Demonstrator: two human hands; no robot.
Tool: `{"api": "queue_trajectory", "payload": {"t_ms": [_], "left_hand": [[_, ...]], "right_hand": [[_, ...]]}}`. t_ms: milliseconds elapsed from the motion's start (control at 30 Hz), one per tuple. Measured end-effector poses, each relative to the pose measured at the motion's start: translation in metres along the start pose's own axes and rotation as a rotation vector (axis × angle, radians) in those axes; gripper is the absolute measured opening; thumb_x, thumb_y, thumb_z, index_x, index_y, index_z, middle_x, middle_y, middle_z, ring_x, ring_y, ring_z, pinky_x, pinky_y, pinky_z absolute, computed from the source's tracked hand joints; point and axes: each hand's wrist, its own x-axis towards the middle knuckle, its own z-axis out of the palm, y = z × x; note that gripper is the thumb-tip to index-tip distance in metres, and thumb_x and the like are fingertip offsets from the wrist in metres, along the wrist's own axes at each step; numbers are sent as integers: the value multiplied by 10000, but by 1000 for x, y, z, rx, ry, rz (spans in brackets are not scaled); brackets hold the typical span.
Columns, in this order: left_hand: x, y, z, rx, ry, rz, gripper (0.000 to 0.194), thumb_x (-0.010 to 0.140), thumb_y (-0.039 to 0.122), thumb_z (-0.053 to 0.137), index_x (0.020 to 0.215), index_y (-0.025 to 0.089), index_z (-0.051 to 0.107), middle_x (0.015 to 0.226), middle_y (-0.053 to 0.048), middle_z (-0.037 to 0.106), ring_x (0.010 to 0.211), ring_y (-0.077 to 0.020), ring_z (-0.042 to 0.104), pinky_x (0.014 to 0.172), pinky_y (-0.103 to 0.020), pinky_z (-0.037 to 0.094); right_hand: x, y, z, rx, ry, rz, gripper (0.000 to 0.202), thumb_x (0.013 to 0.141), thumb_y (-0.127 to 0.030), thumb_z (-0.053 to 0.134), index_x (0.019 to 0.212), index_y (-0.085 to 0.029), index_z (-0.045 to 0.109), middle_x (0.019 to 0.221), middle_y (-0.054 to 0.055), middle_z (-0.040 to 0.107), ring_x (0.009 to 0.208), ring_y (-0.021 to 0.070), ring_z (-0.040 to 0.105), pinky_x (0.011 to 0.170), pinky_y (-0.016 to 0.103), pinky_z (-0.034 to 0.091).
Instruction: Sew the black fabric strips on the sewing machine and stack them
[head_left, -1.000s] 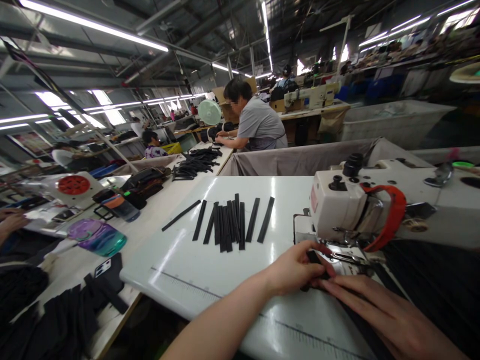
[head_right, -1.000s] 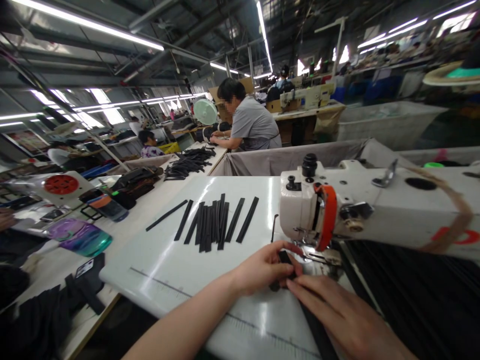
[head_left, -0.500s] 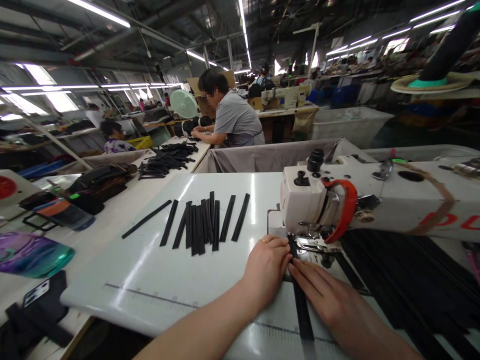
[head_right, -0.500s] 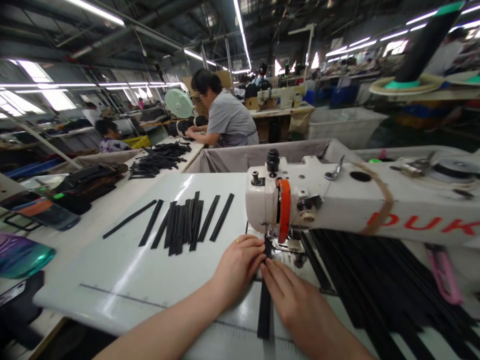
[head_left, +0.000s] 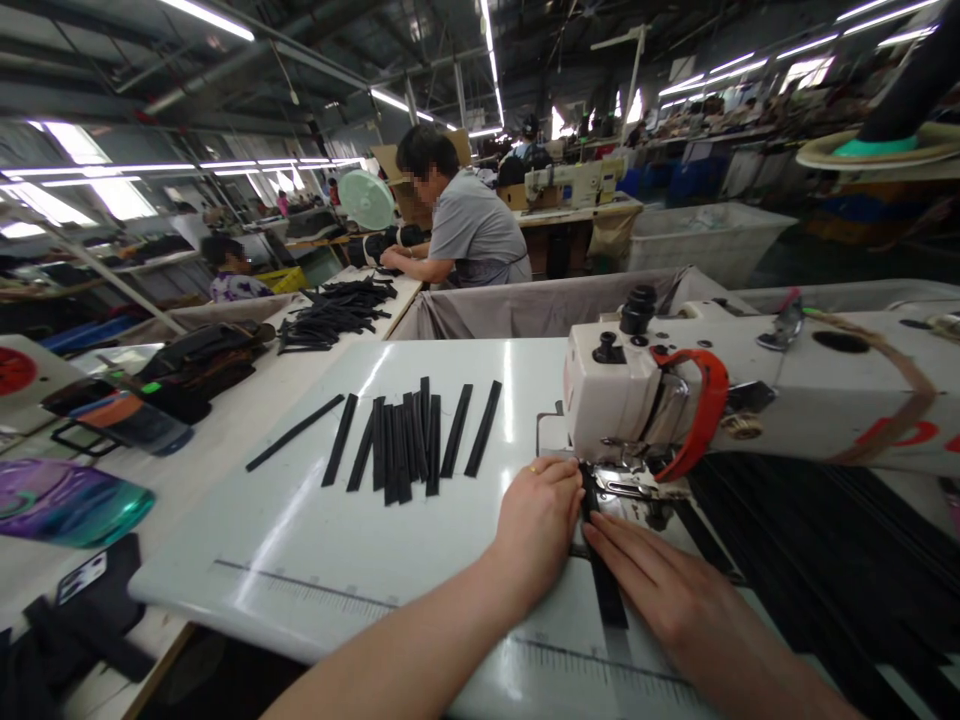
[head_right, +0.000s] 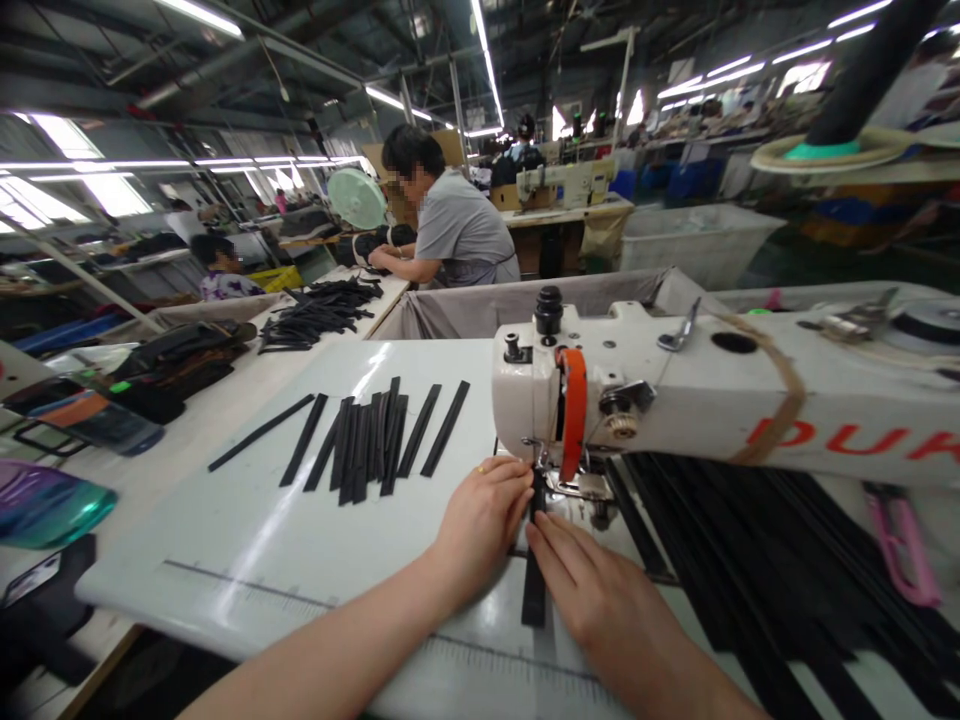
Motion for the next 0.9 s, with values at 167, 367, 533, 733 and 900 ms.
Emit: {"api": "queue_trajectory", "payload": {"t_ms": [167, 367, 533, 733, 900], "left_hand": [[1, -1, 2, -2, -6, -7, 210, 948, 103, 478, 891, 146, 675, 1030, -89, 714, 994, -217, 619, 998, -388, 505], [3, 2, 6, 77, -9, -8, 249, 973, 112, 423, 907, 130, 662, 1027, -106, 700, 1005, -221, 615, 982, -377, 510], [1, 1, 1, 30, -25, -8, 199, 948, 122, 485, 897, 139, 676, 1044, -89, 712, 1016, -226, 619, 997, -377, 501], [-3, -1, -2, 9, -46, 19, 173, 949, 150, 516, 943, 142, 688, 1092, -84, 719, 1052, -217, 628, 1007, -351, 499], [-1, 2, -2, 61, -68, 23, 216, 960, 138, 465, 942, 134, 681, 1087, -103, 712, 1042, -226, 623, 1011, -378, 499]], "right_hand": [[-1, -2, 1, -21, -14, 17, 483, 796, 42, 345, 1127, -61, 682, 1131, 126, 717, 1045, 207, 673, 832, 285, 588], [-2, -3, 5, -40, -13, 26, 479, 783, 42, 362, 1133, -60, 673, 1135, 135, 713, 1054, 204, 668, 858, 281, 576], [-12, 5, 12, -2, -10, -12, 576, 776, 47, 380, 1287, -108, 595, 1226, 118, 677, 1133, 196, 630, 915, 279, 545], [-24, 14, 29, 145, 52, 31, 641, 814, 16, 369, 1406, -187, 506, 1294, 87, 645, 1107, 223, 651, 911, 321, 553], [-28, 13, 39, 172, 57, 77, 635, 823, 3, 363, 1413, -190, 500, 1319, 93, 627, 1123, 236, 644, 926, 347, 551]]}}
